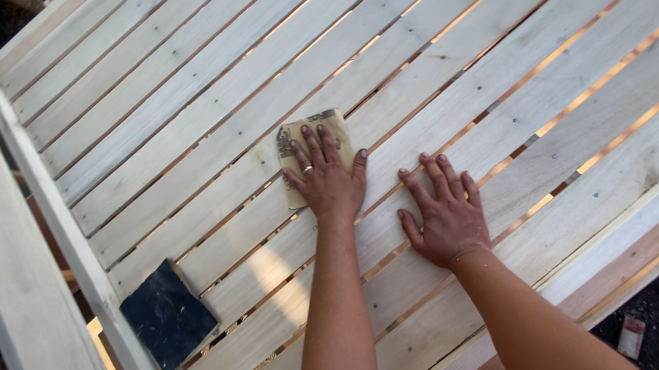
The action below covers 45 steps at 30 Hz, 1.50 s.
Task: The person sands the slatted seat and frame of an unfinished wooden furniture piece using a sanding block, working across the slats and then along the corner post and edges. They reposition around the furniture and continue sanding different surfaces throughout the clip.
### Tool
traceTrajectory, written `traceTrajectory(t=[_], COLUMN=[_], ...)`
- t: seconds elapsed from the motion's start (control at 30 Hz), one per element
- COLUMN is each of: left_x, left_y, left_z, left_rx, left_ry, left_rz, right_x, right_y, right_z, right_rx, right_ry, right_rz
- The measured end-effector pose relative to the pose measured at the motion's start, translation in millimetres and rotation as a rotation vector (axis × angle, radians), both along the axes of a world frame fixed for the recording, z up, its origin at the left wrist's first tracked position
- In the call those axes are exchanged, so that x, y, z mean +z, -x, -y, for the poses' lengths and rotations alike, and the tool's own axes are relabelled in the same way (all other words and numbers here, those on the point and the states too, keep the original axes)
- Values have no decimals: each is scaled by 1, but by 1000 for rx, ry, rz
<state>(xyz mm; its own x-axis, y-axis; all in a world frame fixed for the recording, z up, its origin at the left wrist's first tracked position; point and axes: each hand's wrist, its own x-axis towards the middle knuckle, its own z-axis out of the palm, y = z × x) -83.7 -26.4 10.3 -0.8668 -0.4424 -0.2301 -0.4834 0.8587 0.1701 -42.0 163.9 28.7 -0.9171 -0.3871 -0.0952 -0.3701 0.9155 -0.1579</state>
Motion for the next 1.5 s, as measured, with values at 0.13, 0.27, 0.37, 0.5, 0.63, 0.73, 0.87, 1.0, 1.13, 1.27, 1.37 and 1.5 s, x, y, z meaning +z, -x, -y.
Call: traceTrajectory(t=[0.13,0.27,0.37,0.5,0.63,0.73,0.87,1.0,1.13,1.27,1.37,1.5], left_x=[-5,-13,-18,-24,-23,-20,-19,-19,-16,-12,-11,-13], left_y=[-43,-113,-171,-239,-292,-313,-320,-321,-327,-327,-313,-264], left_z=[10,38,58,68,73,77,80,79,76,72,59,13], left_rx=[38,153,291,340,415,411,381,392,382,362,261,168], left_ry=[10,36,7,19,-2,43,134,100,103,84,103,59], left_rz=[-72,-58,-63,-46,6,-34,-64,-39,-66,-108,-137,-107], right_x=[-8,-9,-14,-18,-15,-12,-15,-19,-20,-22,-23,-23], right_y=[7,12,21,19,14,13,12,9,5,6,8,11], right_z=[8,14,27,30,34,40,44,44,43,40,36,36], right_rx=[4,34,58,92,115,119,96,83,84,63,43,70], right_ry=[50,150,196,219,236,212,182,157,175,194,167,161], right_rz=[-49,-57,-59,-20,21,16,18,27,14,-25,-31,-5])
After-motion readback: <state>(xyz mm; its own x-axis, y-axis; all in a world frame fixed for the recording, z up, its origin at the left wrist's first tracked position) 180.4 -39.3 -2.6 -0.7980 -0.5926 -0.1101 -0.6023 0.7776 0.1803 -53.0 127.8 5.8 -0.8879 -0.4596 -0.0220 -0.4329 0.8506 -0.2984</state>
